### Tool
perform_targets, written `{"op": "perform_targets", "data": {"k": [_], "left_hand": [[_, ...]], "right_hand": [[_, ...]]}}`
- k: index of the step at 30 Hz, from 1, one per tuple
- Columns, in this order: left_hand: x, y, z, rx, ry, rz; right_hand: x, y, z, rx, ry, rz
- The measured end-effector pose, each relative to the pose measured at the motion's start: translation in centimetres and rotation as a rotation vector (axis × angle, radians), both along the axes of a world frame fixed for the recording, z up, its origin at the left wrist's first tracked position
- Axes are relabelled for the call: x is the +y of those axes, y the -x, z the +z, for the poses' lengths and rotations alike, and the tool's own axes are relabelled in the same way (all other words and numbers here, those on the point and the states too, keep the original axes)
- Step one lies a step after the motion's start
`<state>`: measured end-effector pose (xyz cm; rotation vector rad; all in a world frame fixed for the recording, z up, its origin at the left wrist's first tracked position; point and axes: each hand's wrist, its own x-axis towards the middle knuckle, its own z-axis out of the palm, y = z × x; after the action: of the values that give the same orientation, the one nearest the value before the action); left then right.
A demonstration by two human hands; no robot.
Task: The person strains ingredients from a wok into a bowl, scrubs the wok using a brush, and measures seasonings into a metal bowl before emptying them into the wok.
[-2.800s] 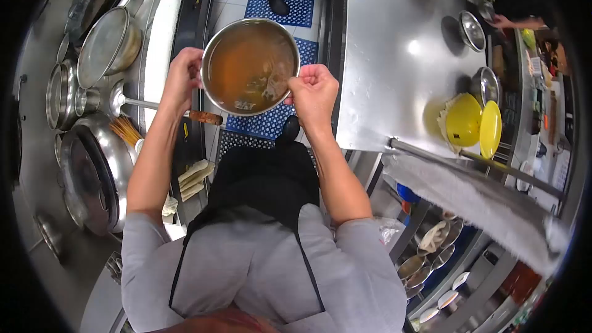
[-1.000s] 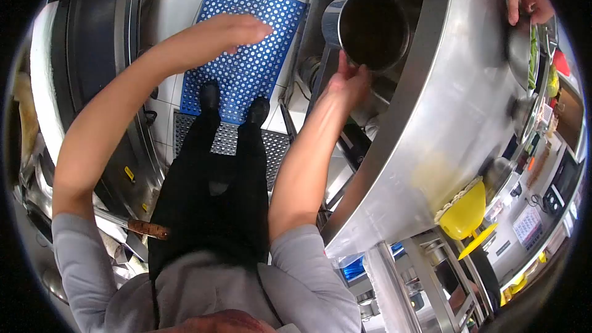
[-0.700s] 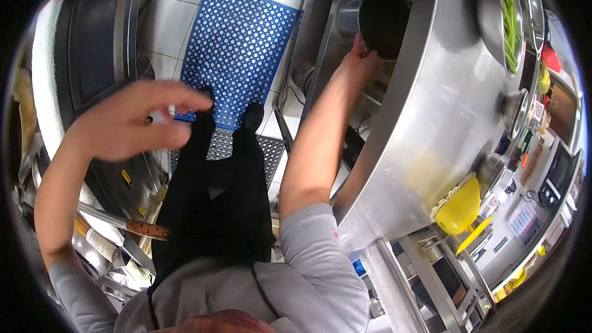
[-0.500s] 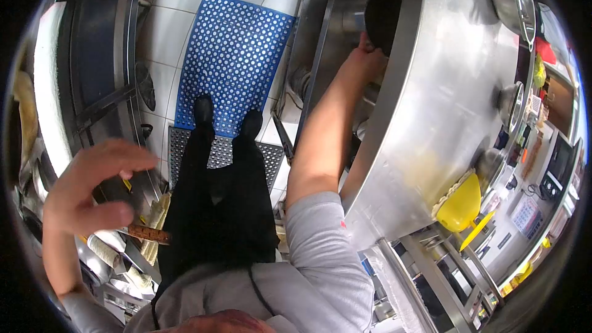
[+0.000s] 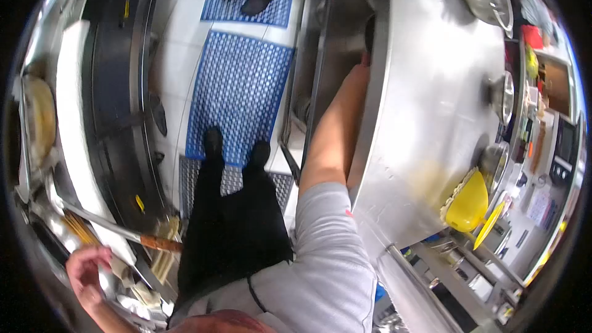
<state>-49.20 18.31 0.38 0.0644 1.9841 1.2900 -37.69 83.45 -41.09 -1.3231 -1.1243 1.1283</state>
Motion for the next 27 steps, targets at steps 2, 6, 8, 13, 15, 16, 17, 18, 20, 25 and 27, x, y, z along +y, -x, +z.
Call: {"op": "perform_targets", "data": {"k": [2, 6, 8, 13, 15, 16, 17, 18, 20, 25, 27], "left_hand": [[-3.0, -2.6, 0.0, 0.012, -0.087, 0.081], [-5.8, -7.5, 0.9, -0.303, -0.57, -0.011], [-5.5, -10.0, 1.4, -0.411, -0.591, -0.056], [-2.6, -17.2, 1.2, -0.499, -0.489, 0.118], [-3.1, -18.4, -1.1, -0.523, -0.521, 0.086], [-3.1, -18.8, -1.5, -0.499, -0.472, 0.058], [-3.4, -19.3, -1.8, -0.485, -0.412, 0.045], [-4.3, -19.3, -3.4, -0.458, -0.388, -0.039], [-5.5, -19.8, -5.1, -0.441, -0.35, -0.133], [-8.8, -22.9, -9.1, -0.51, -0.353, -0.051], [-10.3, -24.4, -11.3, -0.577, -0.301, 0.03]], "right_hand": [[-0.7, 0.8, -0.4, 0.186, 0.143, -0.122], [-8.2, 2.1, -0.4, 0.301, 0.448, -0.292], [-14.7, 2.7, 0.5, 0.291, 0.593, -0.311], [-35.3, -2.3, 6.1, -0.088, 0.61, 0.359], [-41.1, -5.9, 4.8, -0.273, 0.572, 0.705], [-42.7, -7.8, 3.5, -0.462, 0.422, 0.912], [-44.4, -9.8, 2.1, -0.636, 0.231, 1.082], [-45.4, -12.1, 0.6, -0.875, -0.09, 1.272], [-44.2, -14.9, 6.4, -0.885, 0.155, 1.304], [-40.5, -19.2, 5.8, -1.001, 0.231, 0.883], [-38.4, -19.9, 4.8, -1.079, 0.199, 0.808]]}}
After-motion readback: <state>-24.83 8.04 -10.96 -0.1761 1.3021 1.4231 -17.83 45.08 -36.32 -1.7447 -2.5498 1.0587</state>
